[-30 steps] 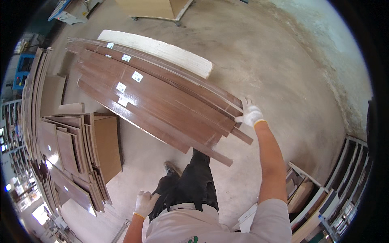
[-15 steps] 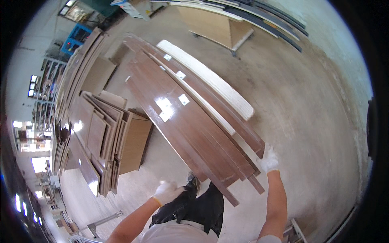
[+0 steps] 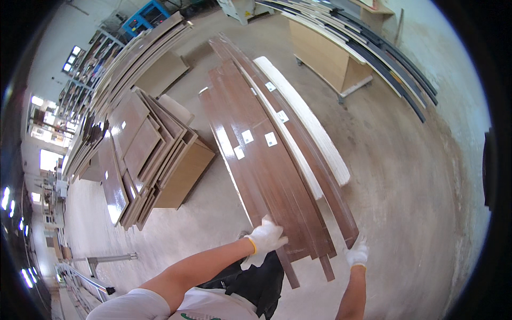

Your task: The person repeatedly picks up brown laminated panels from a stack, carries them to a red industrial machine, and feeds them through the rollers. The person then returns to the stack to repeat the cycle.

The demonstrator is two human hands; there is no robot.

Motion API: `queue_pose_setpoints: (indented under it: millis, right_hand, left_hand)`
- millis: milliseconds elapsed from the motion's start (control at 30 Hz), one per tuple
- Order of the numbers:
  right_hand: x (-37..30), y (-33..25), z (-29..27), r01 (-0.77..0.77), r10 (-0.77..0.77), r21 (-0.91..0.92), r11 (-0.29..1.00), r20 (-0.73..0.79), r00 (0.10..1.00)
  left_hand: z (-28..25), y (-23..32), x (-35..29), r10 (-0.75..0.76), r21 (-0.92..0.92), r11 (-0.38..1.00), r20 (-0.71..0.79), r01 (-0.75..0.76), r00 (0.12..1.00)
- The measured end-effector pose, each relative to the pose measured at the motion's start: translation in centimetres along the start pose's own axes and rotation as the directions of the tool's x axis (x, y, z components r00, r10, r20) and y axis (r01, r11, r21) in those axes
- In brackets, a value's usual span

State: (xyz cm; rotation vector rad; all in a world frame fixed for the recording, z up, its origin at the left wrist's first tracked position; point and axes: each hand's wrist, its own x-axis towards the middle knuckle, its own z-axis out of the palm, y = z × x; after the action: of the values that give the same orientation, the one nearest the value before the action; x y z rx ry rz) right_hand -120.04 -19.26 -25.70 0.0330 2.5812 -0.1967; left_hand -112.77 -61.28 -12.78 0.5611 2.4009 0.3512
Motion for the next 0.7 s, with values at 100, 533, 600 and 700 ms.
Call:
queue_pose_setpoints:
  millis: [100, 533, 600, 700]
  right_hand:
    - [-0.1, -0.3, 0.7, 0.013, -0.015, -0.034, 0.999, -0.062, 0.998]
    - [0.3, -3.5, -0.7, 0.094, -0.074, 0.113, 0.989, -0.172, 0.982]
    - [-2.9, -3.5, -2.3, 0.063, -0.058, 0.019, 0.998, -0.182, 0.981]
    - [-11.0, -4.1, -5.3, -0.007, 0.019, 0.058, 0.998, -0.206, 0.978]
  left_hand:
    - [3.1, -0.4, -2.5, 0.082, 0.180, 0.979, 0.069, -0.094, 0.994]
    - [6.9, -1.8, -3.0, 0.052, -0.001, 0.999, -0.069, -0.053, 0.996]
    - [2.8, -1.6, -1.2, -0.208, -0.359, 0.916, -0.042, 0.180, 0.977]
    - [-1.5, -3.7, 3.4, -0.502, -0.838, 0.476, -0.010, 0.266, 0.865]
